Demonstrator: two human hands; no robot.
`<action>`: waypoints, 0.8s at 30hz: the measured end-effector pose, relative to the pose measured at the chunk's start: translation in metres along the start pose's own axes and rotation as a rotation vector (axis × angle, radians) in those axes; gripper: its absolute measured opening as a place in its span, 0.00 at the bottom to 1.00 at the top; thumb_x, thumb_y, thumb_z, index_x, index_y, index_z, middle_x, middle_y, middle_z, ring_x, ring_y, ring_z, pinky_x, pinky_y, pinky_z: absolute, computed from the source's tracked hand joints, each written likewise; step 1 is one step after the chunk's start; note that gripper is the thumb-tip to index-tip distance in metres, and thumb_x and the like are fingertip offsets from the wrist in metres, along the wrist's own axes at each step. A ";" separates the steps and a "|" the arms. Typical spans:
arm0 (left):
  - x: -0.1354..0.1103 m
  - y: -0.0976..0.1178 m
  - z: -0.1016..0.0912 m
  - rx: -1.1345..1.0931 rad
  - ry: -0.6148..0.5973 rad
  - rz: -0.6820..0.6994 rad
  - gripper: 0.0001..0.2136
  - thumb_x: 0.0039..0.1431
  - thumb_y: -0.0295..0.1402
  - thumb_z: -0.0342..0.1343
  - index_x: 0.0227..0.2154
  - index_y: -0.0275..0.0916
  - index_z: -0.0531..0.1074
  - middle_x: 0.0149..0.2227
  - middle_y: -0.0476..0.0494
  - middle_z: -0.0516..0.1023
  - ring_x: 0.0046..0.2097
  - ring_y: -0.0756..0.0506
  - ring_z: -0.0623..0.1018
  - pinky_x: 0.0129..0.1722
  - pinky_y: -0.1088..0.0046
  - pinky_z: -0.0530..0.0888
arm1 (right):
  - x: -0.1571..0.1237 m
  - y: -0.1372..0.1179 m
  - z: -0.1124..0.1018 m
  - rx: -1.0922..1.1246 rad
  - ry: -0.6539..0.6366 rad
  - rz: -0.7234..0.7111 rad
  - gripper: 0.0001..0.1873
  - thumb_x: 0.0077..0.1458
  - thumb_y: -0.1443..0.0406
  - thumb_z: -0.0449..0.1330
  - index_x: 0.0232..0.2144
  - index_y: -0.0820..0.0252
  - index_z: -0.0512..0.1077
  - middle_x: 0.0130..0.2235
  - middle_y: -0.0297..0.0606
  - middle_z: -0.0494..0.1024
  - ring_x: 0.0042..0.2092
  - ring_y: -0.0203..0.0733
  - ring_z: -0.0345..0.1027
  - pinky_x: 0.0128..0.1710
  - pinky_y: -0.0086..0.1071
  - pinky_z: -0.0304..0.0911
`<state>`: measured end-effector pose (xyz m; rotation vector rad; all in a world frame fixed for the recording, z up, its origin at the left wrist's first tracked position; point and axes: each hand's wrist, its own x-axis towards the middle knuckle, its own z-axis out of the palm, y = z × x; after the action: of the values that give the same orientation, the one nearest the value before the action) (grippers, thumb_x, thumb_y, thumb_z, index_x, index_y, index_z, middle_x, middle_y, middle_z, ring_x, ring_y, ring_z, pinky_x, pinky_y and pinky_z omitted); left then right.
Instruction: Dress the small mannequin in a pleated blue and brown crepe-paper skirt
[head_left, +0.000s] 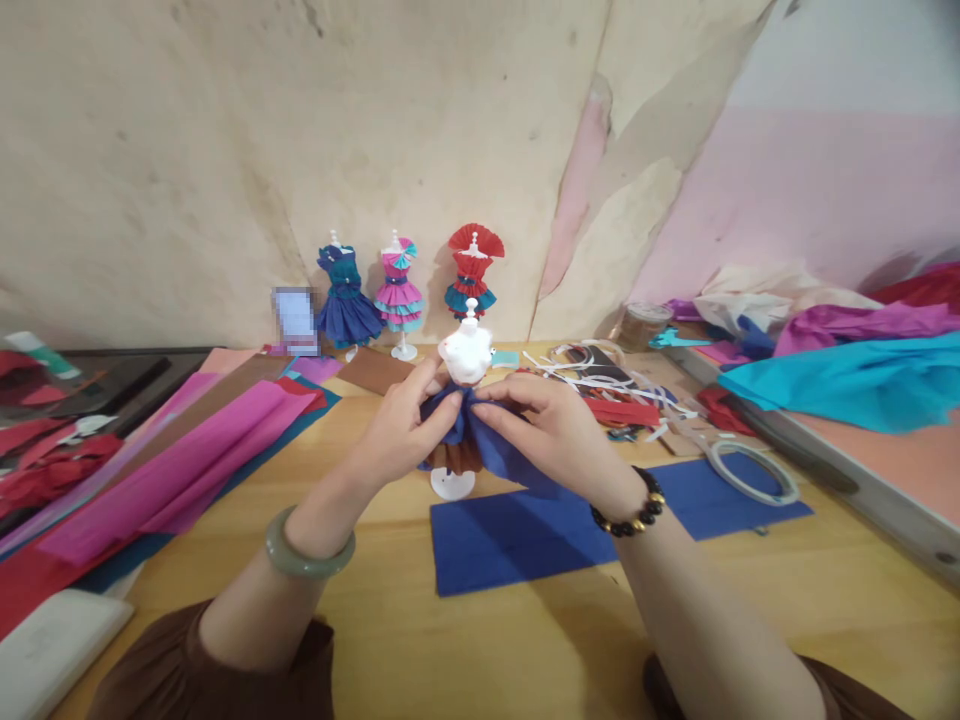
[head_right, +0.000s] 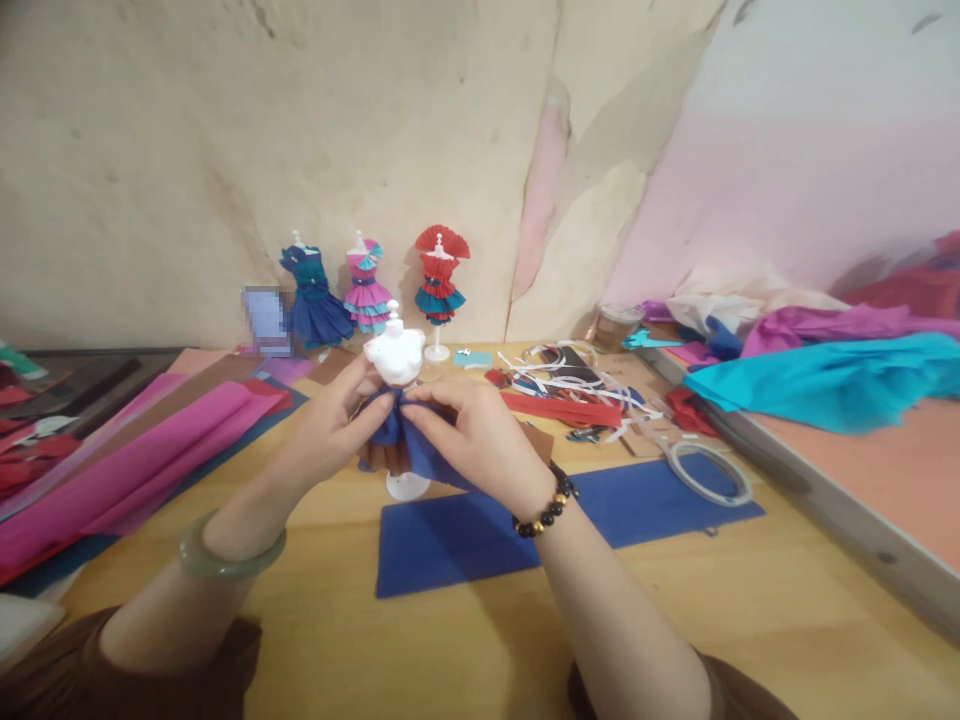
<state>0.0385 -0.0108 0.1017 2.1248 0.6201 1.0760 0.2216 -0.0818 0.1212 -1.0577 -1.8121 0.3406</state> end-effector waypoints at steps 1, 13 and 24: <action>0.000 0.000 0.000 0.004 -0.002 0.003 0.26 0.66 0.39 0.51 0.65 0.39 0.58 0.48 0.39 0.80 0.51 0.39 0.79 0.55 0.60 0.73 | 0.000 0.000 0.000 -0.006 0.002 -0.008 0.07 0.60 0.67 0.61 0.35 0.55 0.80 0.35 0.35 0.83 0.37 0.41 0.75 0.41 0.36 0.69; 0.003 0.007 0.001 0.034 0.020 0.083 0.21 0.65 0.35 0.52 0.59 0.36 0.65 0.55 0.36 0.76 0.54 0.40 0.77 0.57 0.63 0.72 | -0.001 0.000 -0.001 -0.143 0.019 -0.134 0.06 0.61 0.69 0.60 0.35 0.57 0.78 0.35 0.37 0.81 0.37 0.40 0.74 0.40 0.34 0.68; 0.003 0.005 0.002 0.035 0.027 0.115 0.22 0.65 0.35 0.52 0.60 0.33 0.64 0.57 0.34 0.74 0.56 0.40 0.76 0.57 0.64 0.71 | 0.001 -0.001 -0.001 -0.226 -0.035 -0.208 0.07 0.64 0.70 0.55 0.37 0.60 0.74 0.40 0.43 0.78 0.43 0.44 0.71 0.45 0.38 0.66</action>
<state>0.0424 -0.0123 0.1060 2.2021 0.5391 1.1657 0.2219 -0.0814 0.1230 -1.0087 -2.0065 0.0294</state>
